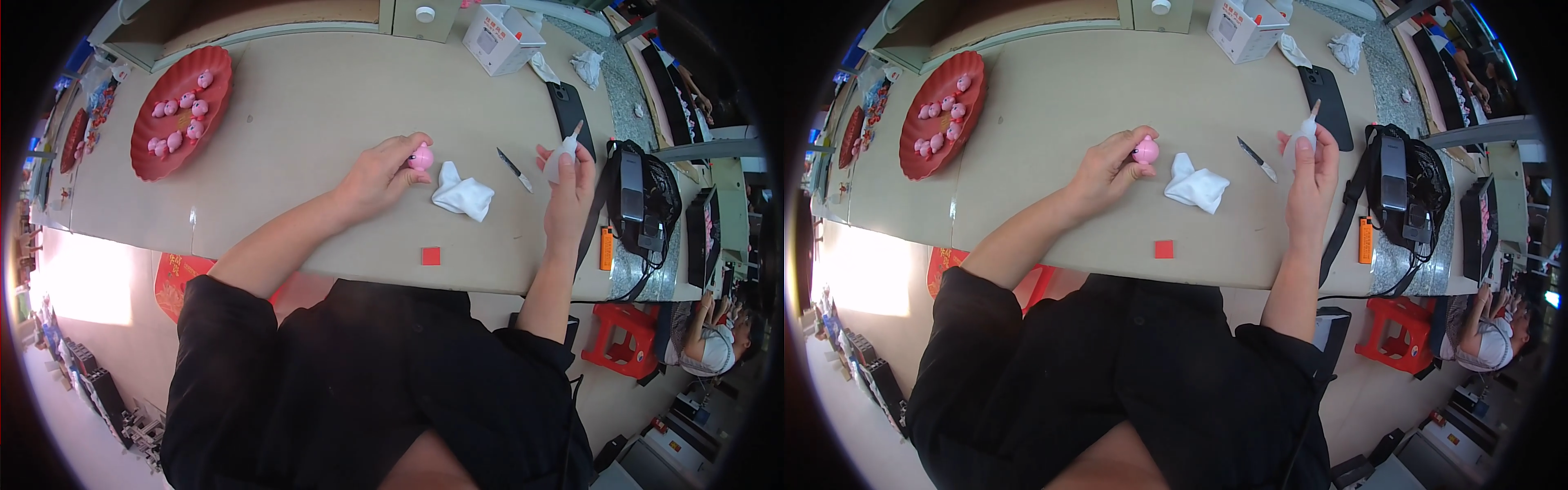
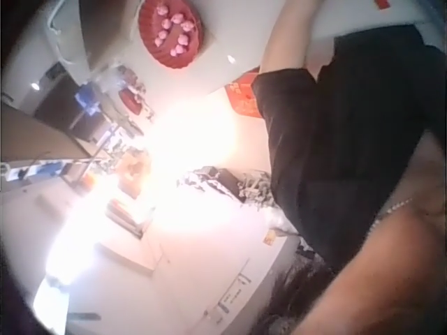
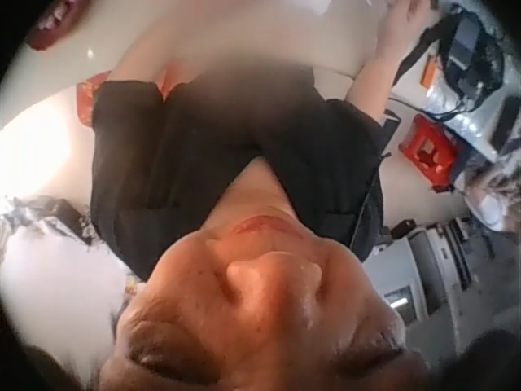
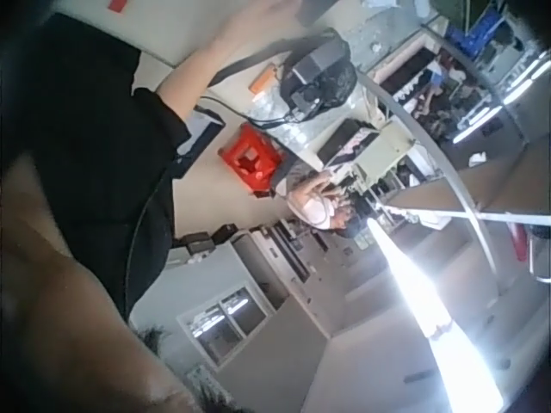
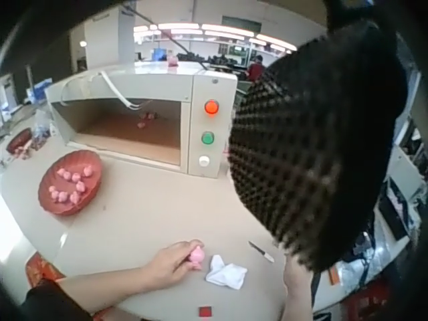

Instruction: The person assembles small pink plastic toy figures by gluing pieces together with a glue bottle and applying red stickers by hand.

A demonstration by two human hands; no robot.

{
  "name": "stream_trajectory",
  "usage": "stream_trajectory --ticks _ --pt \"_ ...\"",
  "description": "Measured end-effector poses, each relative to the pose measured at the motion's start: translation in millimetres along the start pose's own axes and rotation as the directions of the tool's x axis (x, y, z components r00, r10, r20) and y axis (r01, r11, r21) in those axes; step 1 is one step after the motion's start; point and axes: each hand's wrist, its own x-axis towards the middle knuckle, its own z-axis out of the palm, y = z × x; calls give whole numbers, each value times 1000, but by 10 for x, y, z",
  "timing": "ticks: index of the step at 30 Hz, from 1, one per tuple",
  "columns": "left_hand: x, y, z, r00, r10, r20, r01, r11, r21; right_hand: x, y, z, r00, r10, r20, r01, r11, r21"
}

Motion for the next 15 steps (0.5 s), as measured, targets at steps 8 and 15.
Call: stream_trajectory --ticks 8,15 --pt "2 -17 -24 1000 -8 -1 8 999 -32 -11 -231 288 926 76 369 -284 786 550" --pt "13 -50 -28 1000 -24 -9 24 999 -23 -181 -200 559 867 249 431 -490 580 651"
